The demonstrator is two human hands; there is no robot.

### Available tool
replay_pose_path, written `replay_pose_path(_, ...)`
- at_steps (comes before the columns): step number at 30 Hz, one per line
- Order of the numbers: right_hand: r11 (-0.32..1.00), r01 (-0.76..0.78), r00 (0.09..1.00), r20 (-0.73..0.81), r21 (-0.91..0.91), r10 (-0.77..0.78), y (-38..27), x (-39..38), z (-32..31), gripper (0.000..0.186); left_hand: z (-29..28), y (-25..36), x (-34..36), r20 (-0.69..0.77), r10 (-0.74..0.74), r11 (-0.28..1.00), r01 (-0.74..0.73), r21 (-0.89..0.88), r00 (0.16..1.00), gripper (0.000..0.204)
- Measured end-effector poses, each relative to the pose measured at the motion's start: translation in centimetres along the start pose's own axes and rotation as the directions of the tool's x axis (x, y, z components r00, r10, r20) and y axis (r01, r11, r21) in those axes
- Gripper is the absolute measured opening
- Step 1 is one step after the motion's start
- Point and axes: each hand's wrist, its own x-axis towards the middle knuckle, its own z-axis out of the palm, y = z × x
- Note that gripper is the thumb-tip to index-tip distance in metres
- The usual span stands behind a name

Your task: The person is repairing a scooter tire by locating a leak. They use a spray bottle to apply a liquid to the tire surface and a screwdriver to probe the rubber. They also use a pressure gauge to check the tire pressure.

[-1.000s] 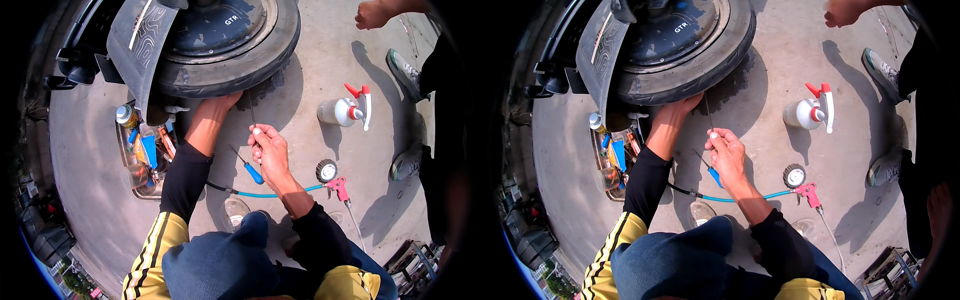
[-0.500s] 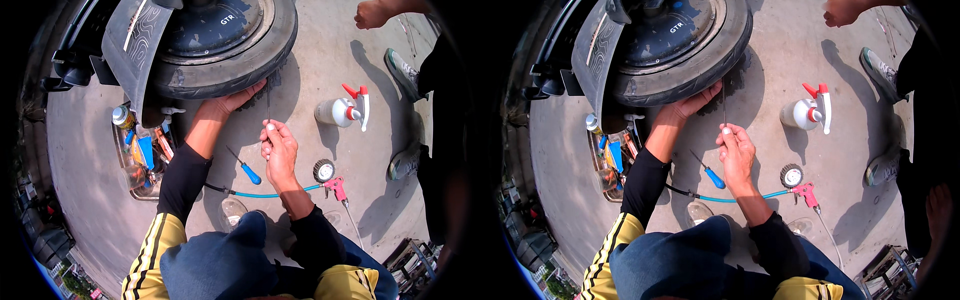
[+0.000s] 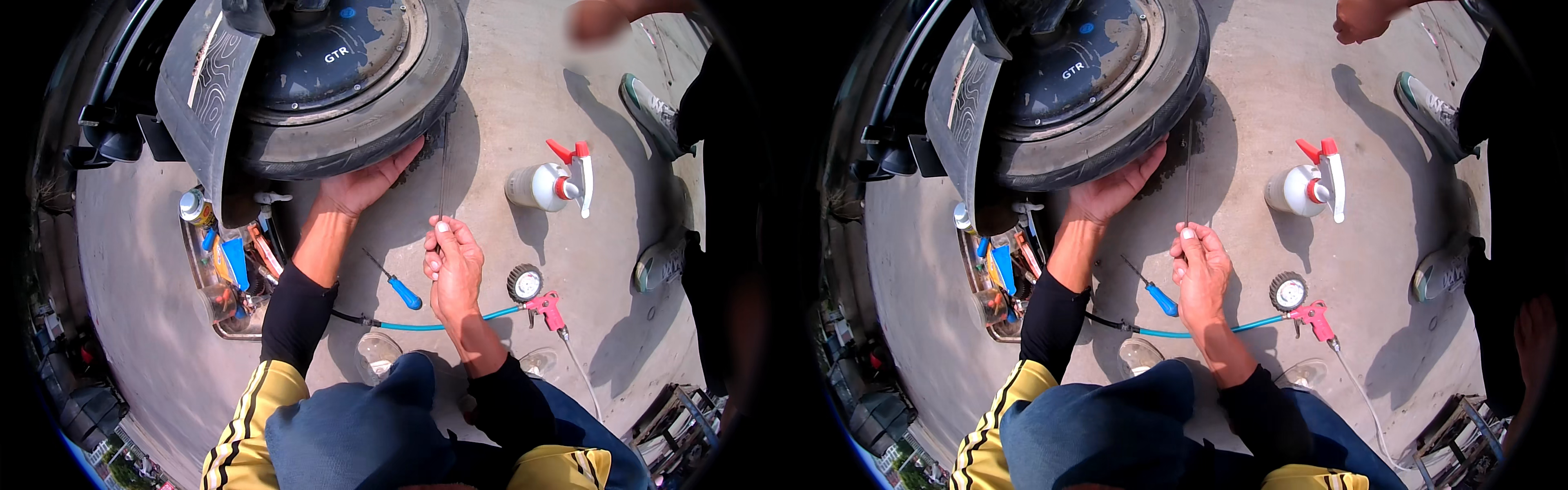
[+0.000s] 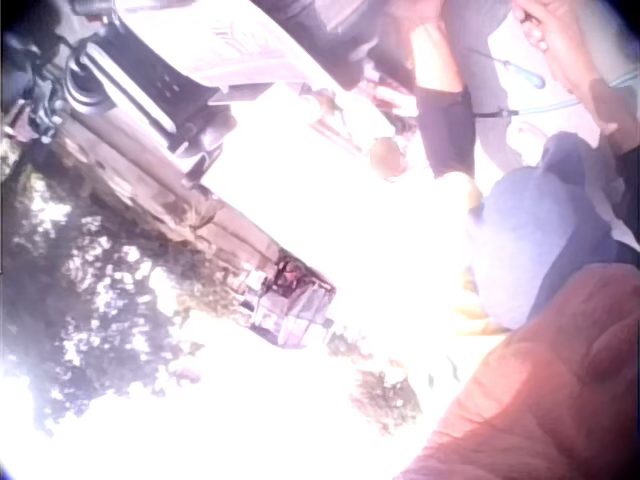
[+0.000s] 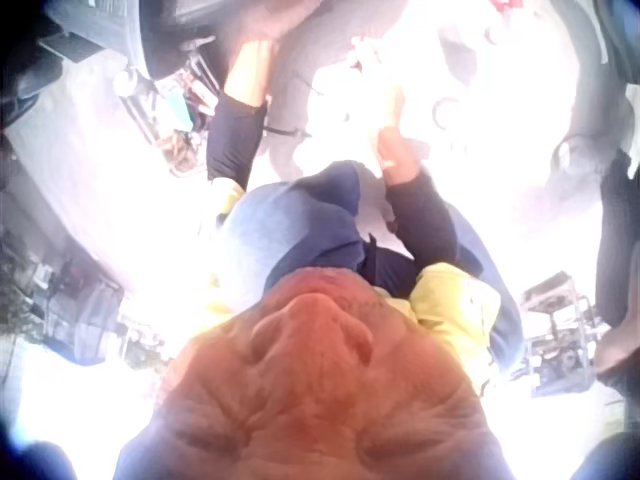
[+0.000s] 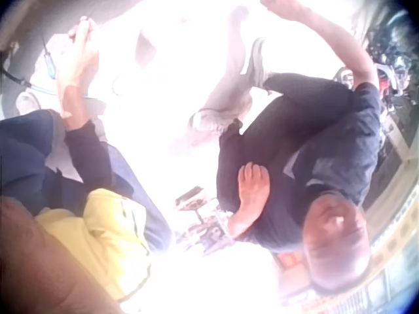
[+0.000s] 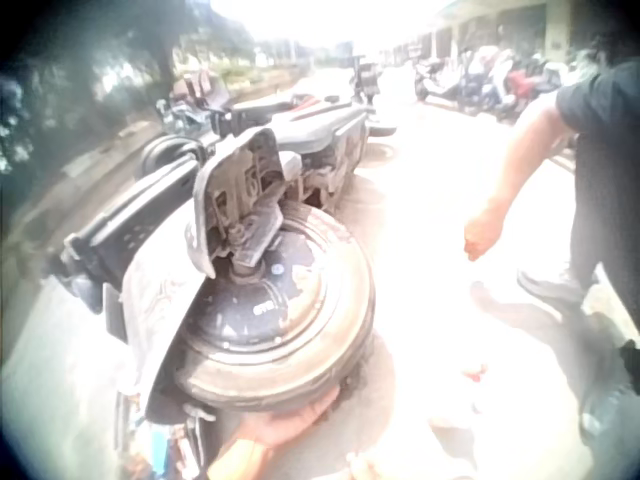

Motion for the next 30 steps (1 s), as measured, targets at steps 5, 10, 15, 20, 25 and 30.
replay_pose_path(5,0.999,-0.01,0.999,0.035,-0.039,0.011,0.5,-0.2,0.1,0.021,-1.5,0.1,-0.5,0.069,0.014,1.0,-0.013,-0.011,0.998,0.059)
replay_pose_path(10,0.998,-0.027,0.998,0.058,-0.063,0.031,0.5,-0.1,0.0,0.02,-0.9,0.9,2.0,-0.096,0.043,0.996,-0.051,-0.078,0.994,0.054)
replay_pose_path(15,0.995,-0.022,0.996,0.078,-0.101,0.03,0.7,-0.2,0.1,0.019,-1.7,1.2,2.1,-0.163,0.072,0.983,-0.098,-0.157,0.984,0.045)
replay_pose_path(20,0.991,-0.05,0.994,0.086,-0.127,0.062,1.2,-0.6,0.1,0.019,-4.1,2.6,1.6,-0.037,0.039,0.975,-0.046,-0.216,0.999,0.042)
replay_pose_path(25,0.993,-0.031,0.995,0.085,-0.117,0.041,0.9,-0.7,-0.1,0.018,-2.7,2.2,0.9,-0.043,0.046,0.992,-0.051,-0.115,0.998,0.05)
replay_pose_path(30,0.999,-0.007,0.999,0.048,-0.053,0.009,0.7,-0.2,-0.6,0.023,1.9,-0.1,1.5,0.141,-0.058,0.996,0.068,-0.066,0.988,0.062)
